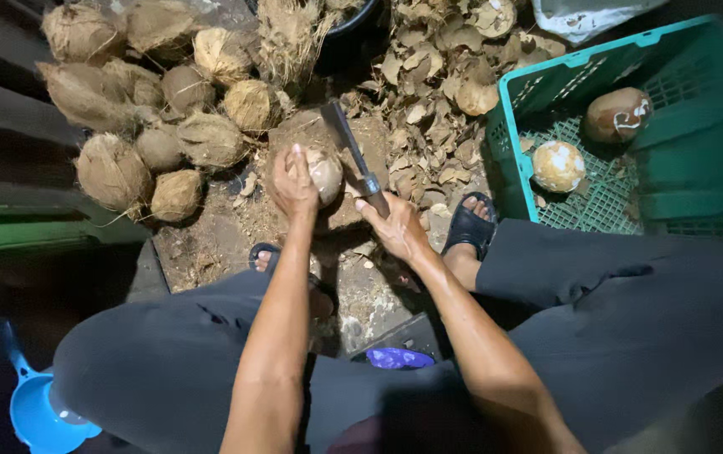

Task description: The person sits on a low stool and uses a machete to chop the husk off coconuts on a wooden chopping block, then tosses the husked coconuts into a green plastic crate. They repeatedly grab whole coconuts from a pile, strike and rotate them against the blade to strip the husk, and discard husk pieces on the ground.

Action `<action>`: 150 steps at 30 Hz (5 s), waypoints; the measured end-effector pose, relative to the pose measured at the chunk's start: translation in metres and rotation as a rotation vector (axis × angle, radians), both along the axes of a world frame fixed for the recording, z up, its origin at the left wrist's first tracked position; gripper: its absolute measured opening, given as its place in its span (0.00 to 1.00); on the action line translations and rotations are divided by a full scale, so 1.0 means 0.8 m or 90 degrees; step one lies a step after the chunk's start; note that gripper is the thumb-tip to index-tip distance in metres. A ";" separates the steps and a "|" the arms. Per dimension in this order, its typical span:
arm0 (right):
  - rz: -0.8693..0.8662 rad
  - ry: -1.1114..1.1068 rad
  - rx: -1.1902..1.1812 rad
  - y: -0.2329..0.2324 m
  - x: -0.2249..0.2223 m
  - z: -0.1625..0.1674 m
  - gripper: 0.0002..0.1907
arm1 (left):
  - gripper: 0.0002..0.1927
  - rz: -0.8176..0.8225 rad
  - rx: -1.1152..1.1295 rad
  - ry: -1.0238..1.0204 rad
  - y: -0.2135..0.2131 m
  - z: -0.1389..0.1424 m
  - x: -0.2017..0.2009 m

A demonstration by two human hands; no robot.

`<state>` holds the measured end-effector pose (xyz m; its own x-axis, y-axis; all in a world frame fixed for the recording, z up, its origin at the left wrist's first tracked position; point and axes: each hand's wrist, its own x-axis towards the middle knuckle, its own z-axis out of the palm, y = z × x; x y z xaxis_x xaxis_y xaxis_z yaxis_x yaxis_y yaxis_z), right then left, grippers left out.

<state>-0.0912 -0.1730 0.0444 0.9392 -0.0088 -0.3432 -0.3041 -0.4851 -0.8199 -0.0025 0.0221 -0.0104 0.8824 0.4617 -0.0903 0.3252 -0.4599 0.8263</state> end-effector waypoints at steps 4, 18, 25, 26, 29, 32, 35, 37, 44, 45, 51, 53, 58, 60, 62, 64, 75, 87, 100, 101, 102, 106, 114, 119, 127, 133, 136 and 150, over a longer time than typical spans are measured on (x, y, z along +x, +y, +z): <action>0.022 -0.050 0.015 -0.003 -0.005 0.012 0.26 | 0.30 0.026 0.056 -0.030 -0.011 -0.001 0.004; -0.023 -0.013 0.053 0.010 -0.006 0.018 0.25 | 0.28 -0.017 0.057 -0.059 -0.003 0.006 0.003; -0.074 0.023 0.095 0.023 -0.008 0.016 0.22 | 0.26 -0.002 0.063 -0.076 -0.007 0.004 0.000; -0.049 0.010 0.068 0.025 -0.007 0.018 0.22 | 0.26 -0.004 0.076 -0.082 -0.008 0.002 -0.002; -0.017 -0.036 0.025 0.029 -0.006 0.025 0.23 | 0.26 0.027 0.075 -0.074 -0.013 -0.003 -0.005; -0.049 -0.076 0.045 0.028 -0.009 0.028 0.20 | 0.27 -0.001 0.102 -0.086 -0.015 -0.009 -0.009; -0.063 -0.105 0.059 0.024 -0.010 0.020 0.20 | 0.26 0.012 0.097 -0.046 -0.018 -0.012 -0.011; -0.067 -0.079 0.038 0.020 -0.006 0.008 0.20 | 0.26 0.008 0.096 -0.081 -0.020 -0.012 -0.010; -0.036 -0.125 0.033 0.010 -0.007 -0.010 0.25 | 0.25 0.019 0.101 -0.090 -0.023 -0.010 -0.010; -0.060 -0.110 0.067 0.011 -0.009 -0.007 0.24 | 0.26 0.015 0.100 -0.084 -0.022 -0.010 -0.010; -0.049 0.173 0.034 0.015 -0.008 -0.004 0.21 | 0.24 0.032 0.063 -0.064 -0.020 -0.007 -0.006; -0.041 0.180 0.023 0.015 -0.008 -0.007 0.21 | 0.24 0.032 0.072 -0.071 -0.022 -0.005 -0.005; -0.059 -0.007 0.010 0.021 -0.012 -0.012 0.24 | 0.23 0.025 0.107 -0.067 -0.020 -0.007 -0.010; -0.072 -0.059 0.035 0.025 -0.010 -0.009 0.23 | 0.24 0.017 0.073 -0.111 -0.018 -0.009 -0.010; -0.060 -0.088 0.004 0.028 -0.004 -0.005 0.22 | 0.26 -0.009 0.019 -0.209 -0.018 -0.011 -0.009; -0.001 0.011 -0.068 0.030 -0.003 -0.001 0.22 | 0.27 0.028 0.086 -0.112 -0.019 -0.012 -0.009; -0.016 -0.006 -0.037 0.016 -0.003 -0.021 0.22 | 0.21 0.038 0.156 -0.017 -0.026 -0.014 -0.007; -0.059 0.024 0.055 0.018 -0.005 -0.008 0.21 | 0.21 -0.004 0.145 -0.076 -0.014 -0.011 -0.009; 0.107 -0.005 -0.007 -0.018 0.004 -0.052 0.22 | 0.22 -0.086 0.007 -0.091 0.023 -0.009 0.001; 0.083 0.051 0.028 -0.018 0.006 -0.052 0.22 | 0.21 -0.100 0.018 -0.089 0.026 -0.008 0.002; 0.063 0.119 0.062 -0.016 0.005 -0.052 0.22 | 0.21 -0.081 0.025 -0.066 0.026 -0.005 0.001; -0.122 0.349 0.441 0.002 -0.003 -0.051 0.19 | 0.29 -0.040 0.162 -0.132 0.012 0.014 -0.016; -0.121 0.288 0.427 0.015 0.000 -0.023 0.20 | 0.48 -0.039 -0.066 -0.009 0.011 0.014 -0.020; -0.127 0.197 0.382 0.002 0.008 0.002 0.18 | 0.40 0.001 -0.012 -0.072 0.016 -0.006 -0.012; -0.043 0.030 0.099 0.015 -0.009 -0.011 0.22 | 0.28 0.127 0.031 -0.003 -0.014 -0.007 -0.005; -0.069 -0.023 0.130 0.024 -0.016 -0.006 0.21 | 0.26 0.149 0.150 -0.118 -0.032 -0.010 -0.017; -0.103 -0.168 0.157 0.025 -0.015 -0.011 0.19 | 0.26 0.154 0.127 -0.089 -0.031 -0.011 -0.016; -0.023 0.130 -0.056 -0.005 0.008 -0.049 0.24 | 0.44 0.079 0.058 -0.022 0.012 -0.006 -0.006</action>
<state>-0.0848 -0.1768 0.0049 0.8489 -0.0799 -0.5225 -0.4781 -0.5375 -0.6946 -0.0076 0.0321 -0.0153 0.8201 0.5720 -0.0138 0.3564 -0.4918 0.7945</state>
